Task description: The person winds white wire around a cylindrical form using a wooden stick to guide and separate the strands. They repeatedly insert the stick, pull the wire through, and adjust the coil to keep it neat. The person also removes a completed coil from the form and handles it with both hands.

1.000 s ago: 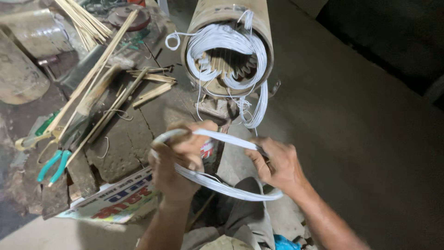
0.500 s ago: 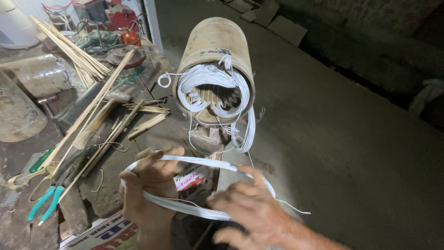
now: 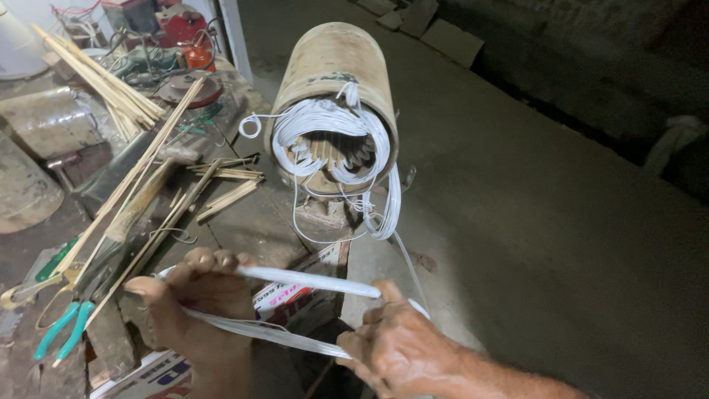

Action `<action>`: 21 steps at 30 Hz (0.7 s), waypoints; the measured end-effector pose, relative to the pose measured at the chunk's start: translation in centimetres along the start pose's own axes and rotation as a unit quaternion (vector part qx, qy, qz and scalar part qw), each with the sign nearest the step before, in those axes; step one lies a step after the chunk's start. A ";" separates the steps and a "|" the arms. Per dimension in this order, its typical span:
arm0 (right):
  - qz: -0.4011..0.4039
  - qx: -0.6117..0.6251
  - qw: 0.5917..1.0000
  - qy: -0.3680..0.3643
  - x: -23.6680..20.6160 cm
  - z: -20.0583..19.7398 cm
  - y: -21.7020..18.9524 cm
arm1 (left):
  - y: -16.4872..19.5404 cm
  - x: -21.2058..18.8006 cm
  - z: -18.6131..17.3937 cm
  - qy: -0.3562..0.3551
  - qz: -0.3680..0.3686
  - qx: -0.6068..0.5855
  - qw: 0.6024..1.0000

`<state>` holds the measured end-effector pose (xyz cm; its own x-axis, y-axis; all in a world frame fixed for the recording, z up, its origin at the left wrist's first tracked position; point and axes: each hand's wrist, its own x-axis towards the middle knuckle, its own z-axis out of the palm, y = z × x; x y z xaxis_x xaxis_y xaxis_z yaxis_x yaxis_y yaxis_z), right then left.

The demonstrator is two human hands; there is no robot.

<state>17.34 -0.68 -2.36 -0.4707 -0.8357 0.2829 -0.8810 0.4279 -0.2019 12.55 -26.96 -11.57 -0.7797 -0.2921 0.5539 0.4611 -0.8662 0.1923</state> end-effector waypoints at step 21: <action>0.234 -0.019 0.961 0.150 -10.6 -1.8 3.2 | -6.8 7.1 3.7 -0.246 0.205 0.707 0.630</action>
<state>19.43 10.16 -4.30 -0.8028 -0.4150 0.4280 -0.5686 0.7488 -0.3406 5.46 -21.61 -6.00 -0.4076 0.0892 0.9088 0.7685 0.5710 0.2886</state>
